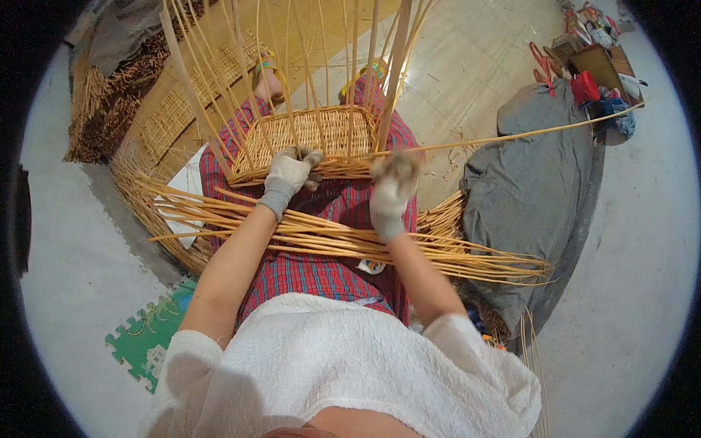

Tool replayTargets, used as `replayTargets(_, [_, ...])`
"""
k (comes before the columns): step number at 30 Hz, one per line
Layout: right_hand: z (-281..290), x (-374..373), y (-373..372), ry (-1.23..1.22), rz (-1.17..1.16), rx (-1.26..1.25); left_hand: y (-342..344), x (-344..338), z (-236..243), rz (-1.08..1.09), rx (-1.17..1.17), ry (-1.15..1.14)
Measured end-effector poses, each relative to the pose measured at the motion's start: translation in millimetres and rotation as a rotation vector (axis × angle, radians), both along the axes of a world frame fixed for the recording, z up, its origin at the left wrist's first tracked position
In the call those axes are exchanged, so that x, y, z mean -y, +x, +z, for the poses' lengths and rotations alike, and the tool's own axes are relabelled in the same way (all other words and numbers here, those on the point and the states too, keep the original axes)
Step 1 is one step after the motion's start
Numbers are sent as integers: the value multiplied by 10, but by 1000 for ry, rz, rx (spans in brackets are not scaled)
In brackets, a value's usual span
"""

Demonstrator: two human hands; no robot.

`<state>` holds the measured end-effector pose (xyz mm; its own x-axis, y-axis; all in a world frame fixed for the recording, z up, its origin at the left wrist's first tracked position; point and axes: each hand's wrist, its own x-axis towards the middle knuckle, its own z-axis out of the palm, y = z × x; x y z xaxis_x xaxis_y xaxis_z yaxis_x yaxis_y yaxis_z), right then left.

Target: Weaving a wicker basket using long wooden strips and cutting them with shears.

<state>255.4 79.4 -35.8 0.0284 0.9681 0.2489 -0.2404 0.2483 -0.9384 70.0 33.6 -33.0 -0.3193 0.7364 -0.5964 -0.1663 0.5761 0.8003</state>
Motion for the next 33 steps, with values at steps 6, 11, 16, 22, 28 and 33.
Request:
replayTargets(6, [320,-73,222,-41,103,-259,92,-49,214,-10,131,153])
replayTargets(11, [466,465,70,-195,-7,163,147,30,81,-4,-82,5])
replayTargets(16, [394,-152,980,126,-114,708,394,-66,514,-16,-864,911])
replayTargets(22, [845,-493,1178,-187,191,1504,741,-347,274,-208,-52,3])
replayTargets(28, [322,-936,1239,-352,348,657,690,-397,77,-204,220,127])
replayTargets(33, [1070,-1032,273,526,205,973,797,-274,69,-165,-125,150])
